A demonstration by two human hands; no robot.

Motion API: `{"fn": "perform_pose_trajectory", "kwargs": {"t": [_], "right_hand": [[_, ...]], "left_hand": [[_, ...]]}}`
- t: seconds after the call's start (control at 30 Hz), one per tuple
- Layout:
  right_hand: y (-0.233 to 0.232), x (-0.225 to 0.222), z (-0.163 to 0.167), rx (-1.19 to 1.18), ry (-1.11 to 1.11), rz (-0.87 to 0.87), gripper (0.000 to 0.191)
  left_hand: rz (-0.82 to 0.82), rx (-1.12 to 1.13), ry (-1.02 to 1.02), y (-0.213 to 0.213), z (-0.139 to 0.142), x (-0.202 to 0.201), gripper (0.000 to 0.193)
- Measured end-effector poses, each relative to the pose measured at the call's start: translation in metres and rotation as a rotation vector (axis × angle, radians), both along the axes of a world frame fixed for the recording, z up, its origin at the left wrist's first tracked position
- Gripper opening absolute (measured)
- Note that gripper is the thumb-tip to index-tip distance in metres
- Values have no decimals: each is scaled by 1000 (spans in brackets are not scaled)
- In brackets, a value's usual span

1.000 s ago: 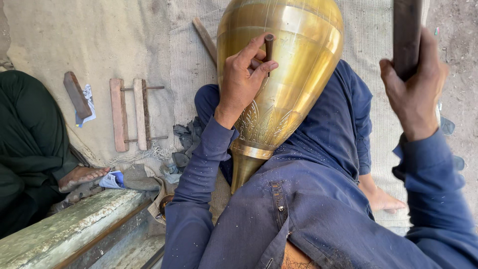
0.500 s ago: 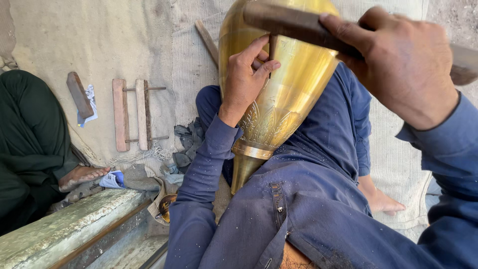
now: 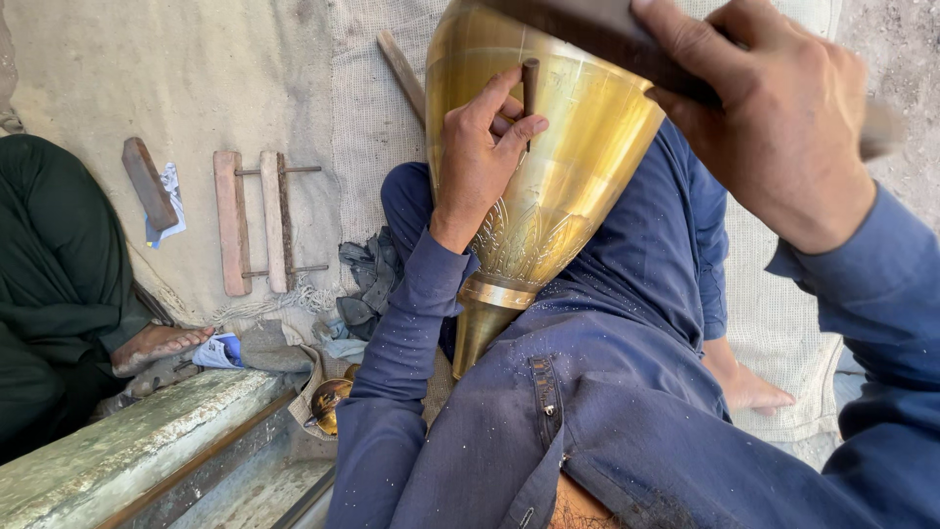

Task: The person sits on the ground with a large brass vase held between their legs, carving a decorative pattern into its surface. They hold a small chisel against the brass with one hand and strike it with a wooden mallet held in the other hand, repositioning the chisel repeatedly to extend the etched design.

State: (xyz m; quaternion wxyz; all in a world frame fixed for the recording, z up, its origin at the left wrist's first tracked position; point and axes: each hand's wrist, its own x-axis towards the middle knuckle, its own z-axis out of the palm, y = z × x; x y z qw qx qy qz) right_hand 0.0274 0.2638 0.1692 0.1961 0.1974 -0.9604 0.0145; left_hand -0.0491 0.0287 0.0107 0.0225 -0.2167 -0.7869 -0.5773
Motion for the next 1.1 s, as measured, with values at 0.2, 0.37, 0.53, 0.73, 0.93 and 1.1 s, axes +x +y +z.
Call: {"fn": "perform_pose_trajectory", "kwargs": {"t": [0.2, 0.37, 0.53, 0.73, 0.93, 1.1], "right_hand": [[2, 1, -4, -20, -64, -20, 52], [2, 2, -7, 106, -156, -75, 47], [-1, 2, -3, 33, -116, -26, 53], [-7, -1, 4, -5, -111, -13, 52], [-13, 4, 3, -41, -52, -23, 47], [-12, 6, 1, -74, -33, 11, 52]], "left_hand": [[14, -20, 5, 1, 3, 2, 54], [23, -13, 4, -1, 3, 6, 54], [36, -22, -9, 1, 2, 7, 52], [31, -14, -28, 1, 3, 9, 51], [39, 1, -28, 0, 5, 15, 50], [64, 4, -24, 1, 5, 15, 49]]}}
